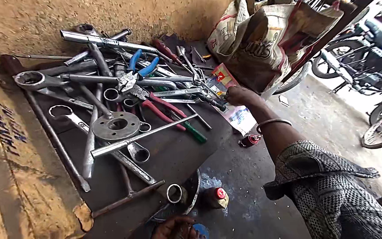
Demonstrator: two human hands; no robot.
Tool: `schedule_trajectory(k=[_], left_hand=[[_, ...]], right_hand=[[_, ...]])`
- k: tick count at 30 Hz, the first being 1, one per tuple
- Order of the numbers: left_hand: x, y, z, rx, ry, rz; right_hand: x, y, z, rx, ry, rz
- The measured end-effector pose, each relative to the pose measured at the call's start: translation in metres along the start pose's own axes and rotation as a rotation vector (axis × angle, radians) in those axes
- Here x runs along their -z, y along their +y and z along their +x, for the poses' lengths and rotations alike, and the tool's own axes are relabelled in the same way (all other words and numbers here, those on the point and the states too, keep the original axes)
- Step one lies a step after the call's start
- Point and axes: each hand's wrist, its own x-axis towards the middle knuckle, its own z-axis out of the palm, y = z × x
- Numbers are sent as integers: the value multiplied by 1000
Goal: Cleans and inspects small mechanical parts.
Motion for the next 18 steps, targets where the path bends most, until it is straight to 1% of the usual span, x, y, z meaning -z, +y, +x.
schedule_trajectory(k=[2,4,6,8,10,12,13,14,15,17,18], left_hand=[[-3,3,-2,-23,24,-3],[-7,6,-2,-57,51,32],[-10,7,0,-86,56,68],[-17,9,1,-82,39,88],[-25,8,7,-62,18,91],[-36,-2,12,-61,-2,102],[-42,-6,16,-68,-13,113],[-49,-9,18,-70,-12,131],[-56,-13,15,-67,1,148],[-67,-20,5,-110,18,193],[-70,-21,2,-158,20,208]], right_hand=[[6,3,-21,9,56,137],[11,5,-59,21,173,490],[-1,3,-120,27,285,903],[-29,-10,-193,115,341,1193],[-71,-26,-266,238,305,1270],[-118,-47,-332,233,273,1390],[-137,-56,-353,216,276,1455],[-151,-65,-364,211,279,1477],[-159,-72,-368,233,283,1440],[-156,-79,-370,353,262,1323],[-152,-78,-370,413,258,1330]])
